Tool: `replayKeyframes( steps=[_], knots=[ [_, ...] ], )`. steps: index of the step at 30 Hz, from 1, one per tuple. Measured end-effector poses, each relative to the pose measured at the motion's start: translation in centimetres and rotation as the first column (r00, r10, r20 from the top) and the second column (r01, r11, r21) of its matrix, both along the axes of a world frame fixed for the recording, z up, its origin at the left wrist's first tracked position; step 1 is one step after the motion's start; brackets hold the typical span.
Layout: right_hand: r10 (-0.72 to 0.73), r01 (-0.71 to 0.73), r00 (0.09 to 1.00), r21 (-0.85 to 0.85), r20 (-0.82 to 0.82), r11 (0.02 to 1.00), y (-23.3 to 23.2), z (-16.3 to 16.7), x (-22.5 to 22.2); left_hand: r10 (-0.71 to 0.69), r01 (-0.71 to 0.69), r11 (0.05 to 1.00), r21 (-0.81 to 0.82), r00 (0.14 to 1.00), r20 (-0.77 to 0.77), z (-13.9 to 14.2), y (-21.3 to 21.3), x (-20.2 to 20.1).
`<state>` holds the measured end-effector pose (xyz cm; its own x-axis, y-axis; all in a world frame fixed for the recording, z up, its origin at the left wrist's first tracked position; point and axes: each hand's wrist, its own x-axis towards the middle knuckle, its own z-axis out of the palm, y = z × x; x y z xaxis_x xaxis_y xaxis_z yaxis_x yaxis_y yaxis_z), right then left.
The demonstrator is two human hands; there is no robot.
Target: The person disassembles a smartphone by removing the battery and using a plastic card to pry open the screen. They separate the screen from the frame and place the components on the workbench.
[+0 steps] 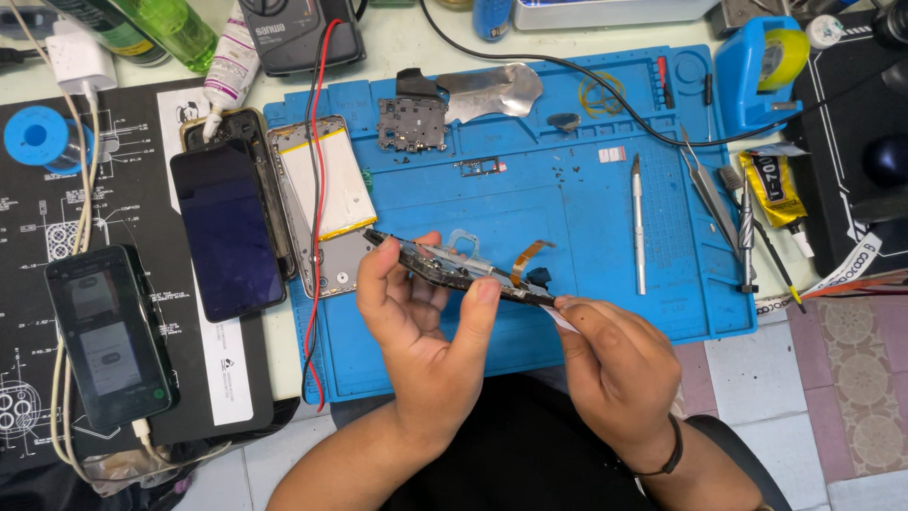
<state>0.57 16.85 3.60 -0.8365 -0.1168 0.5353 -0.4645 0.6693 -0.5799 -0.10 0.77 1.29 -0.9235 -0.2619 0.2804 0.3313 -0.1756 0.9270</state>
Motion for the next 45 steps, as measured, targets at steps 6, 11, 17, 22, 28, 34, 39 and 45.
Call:
replayKeyframes(
  steps=[6,11,17,22,28,34,39,45],
  knots=[
    [-0.052,0.055,0.995,0.025,-0.086,0.998,-0.5,-0.5,0.3,0.008,-0.008,1.0,0.003,0.999,-0.031,0.0,0.2,0.2],
    [-0.007,0.006,1.0,-0.036,-0.03,0.999,-0.3,-0.4,0.4,0.01,-0.012,0.996,0.094,1.0,0.016,0.1,-0.2,-0.1],
    [-0.006,0.007,1.0,-0.04,0.024,0.999,-0.1,0.3,0.3,-0.007,-0.011,0.981,0.191,0.995,0.095,0.0,-0.4,-0.5],
    [0.001,0.0,0.999,0.021,-0.041,1.0,-0.6,0.4,0.2,-0.031,0.008,0.978,0.209,0.994,0.108,0.0,-0.4,-0.1],
    [0.016,-0.012,0.995,0.047,-0.099,0.999,-1.0,0.6,0.2,-0.032,0.013,0.978,0.209,0.995,0.089,-0.1,-0.2,0.2],
    [0.037,-0.032,0.994,0.046,-0.103,0.998,-1.1,0.7,0.0,-0.031,0.026,0.984,0.178,0.999,0.024,-0.2,-0.4,0.3],
    [0.028,-0.024,0.993,0.036,-0.113,0.999,-1.5,0.5,0.1,-0.028,0.019,0.979,0.201,0.999,0.044,-0.3,-0.4,0.4],
    [-0.017,0.019,0.994,0.022,-0.11,1.0,-2.0,0.5,0.2,0.011,-0.022,0.98,0.196,0.998,0.058,-0.6,-0.2,0.4]
  ],
)
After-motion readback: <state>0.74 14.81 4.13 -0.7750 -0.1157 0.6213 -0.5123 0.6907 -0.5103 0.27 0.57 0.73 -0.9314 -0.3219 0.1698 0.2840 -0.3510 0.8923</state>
